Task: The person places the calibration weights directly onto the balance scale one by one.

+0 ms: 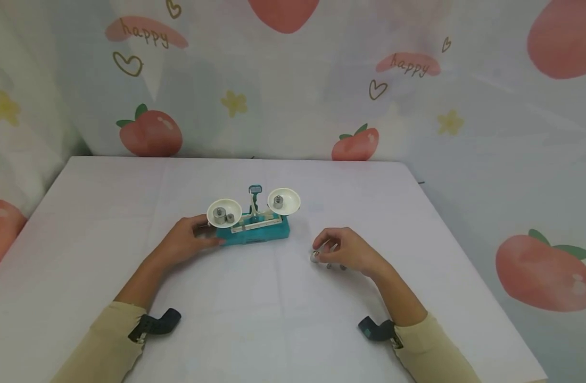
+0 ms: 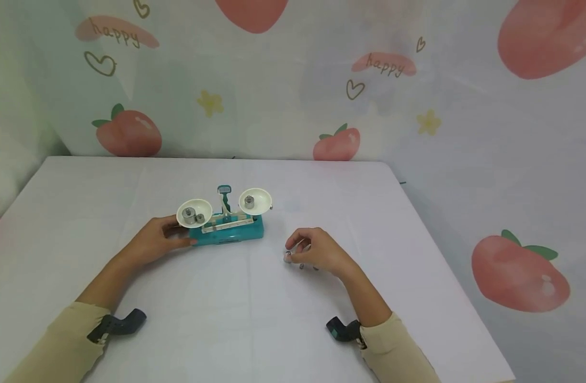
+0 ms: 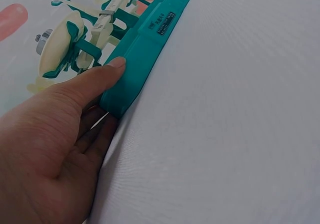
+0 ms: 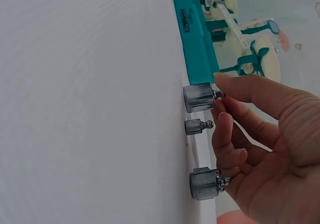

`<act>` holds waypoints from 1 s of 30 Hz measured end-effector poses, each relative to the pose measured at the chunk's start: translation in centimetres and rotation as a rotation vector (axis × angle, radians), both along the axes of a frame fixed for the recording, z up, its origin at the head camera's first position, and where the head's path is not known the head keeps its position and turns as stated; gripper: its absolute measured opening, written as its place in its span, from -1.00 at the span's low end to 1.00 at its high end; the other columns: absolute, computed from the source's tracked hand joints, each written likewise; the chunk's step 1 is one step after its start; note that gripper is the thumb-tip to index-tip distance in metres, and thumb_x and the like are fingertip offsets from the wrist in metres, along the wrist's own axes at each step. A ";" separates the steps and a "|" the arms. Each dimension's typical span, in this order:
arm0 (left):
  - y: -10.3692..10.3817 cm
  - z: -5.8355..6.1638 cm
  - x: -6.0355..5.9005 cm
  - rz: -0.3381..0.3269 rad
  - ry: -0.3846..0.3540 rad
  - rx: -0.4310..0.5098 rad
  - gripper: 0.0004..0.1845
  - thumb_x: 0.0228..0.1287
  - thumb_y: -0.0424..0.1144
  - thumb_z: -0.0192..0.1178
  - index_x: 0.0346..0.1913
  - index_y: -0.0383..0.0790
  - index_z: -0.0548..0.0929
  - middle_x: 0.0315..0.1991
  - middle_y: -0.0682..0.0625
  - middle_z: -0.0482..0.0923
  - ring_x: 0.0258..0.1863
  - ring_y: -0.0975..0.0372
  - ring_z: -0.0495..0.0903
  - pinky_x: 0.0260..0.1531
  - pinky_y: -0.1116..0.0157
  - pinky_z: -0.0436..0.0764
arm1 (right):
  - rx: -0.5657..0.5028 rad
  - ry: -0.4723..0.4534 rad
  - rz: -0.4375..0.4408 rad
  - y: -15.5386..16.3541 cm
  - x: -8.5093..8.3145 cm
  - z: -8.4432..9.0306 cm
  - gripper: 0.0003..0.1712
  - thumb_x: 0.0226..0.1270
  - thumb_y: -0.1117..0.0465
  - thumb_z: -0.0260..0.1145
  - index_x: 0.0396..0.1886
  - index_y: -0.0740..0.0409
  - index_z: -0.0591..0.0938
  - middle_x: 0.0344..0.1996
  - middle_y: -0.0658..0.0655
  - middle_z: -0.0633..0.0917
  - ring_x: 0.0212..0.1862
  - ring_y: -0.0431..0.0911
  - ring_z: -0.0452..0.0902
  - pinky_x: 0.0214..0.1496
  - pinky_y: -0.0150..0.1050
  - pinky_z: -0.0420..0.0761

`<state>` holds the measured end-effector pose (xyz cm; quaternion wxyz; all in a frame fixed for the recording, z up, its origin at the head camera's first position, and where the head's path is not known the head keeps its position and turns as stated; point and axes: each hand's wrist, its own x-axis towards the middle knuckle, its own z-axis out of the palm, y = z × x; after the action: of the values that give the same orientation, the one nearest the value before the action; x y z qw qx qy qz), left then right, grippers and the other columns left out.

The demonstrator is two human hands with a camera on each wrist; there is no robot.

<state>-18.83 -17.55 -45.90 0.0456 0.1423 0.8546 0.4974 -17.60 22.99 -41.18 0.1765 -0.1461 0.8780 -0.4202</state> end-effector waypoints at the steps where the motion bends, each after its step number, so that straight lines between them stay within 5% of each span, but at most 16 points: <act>1: 0.0 0.0 0.0 0.003 0.002 -0.004 -0.29 0.18 -0.25 0.56 0.38 -0.32 0.55 0.31 -0.21 0.56 0.31 -0.10 0.52 0.32 -0.08 0.48 | -0.003 -0.002 0.005 0.0 0.0 -0.1 -0.78 0.20 0.29 0.59 -0.18 0.07 0.74 -0.40 0.12 0.65 -0.36 0.01 0.51 -0.47 -0.26 0.51; 30: 0.0 0.0 0.1 -0.011 0.014 0.015 -0.28 0.17 -0.27 0.56 0.39 -0.31 0.55 0.33 -0.19 0.55 0.33 -0.08 0.51 0.32 -0.06 0.48 | 0.003 0.023 0.029 0.1 0.0 -1.1 -0.73 0.16 0.37 0.60 -0.17 0.06 0.76 -0.44 0.08 0.63 -0.35 -0.04 0.50 -0.38 -0.32 0.51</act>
<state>-18.74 -17.54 -45.89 0.0412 0.1510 0.8503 0.5024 -17.57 23.11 -42.24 0.1727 -0.1633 0.8784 -0.4146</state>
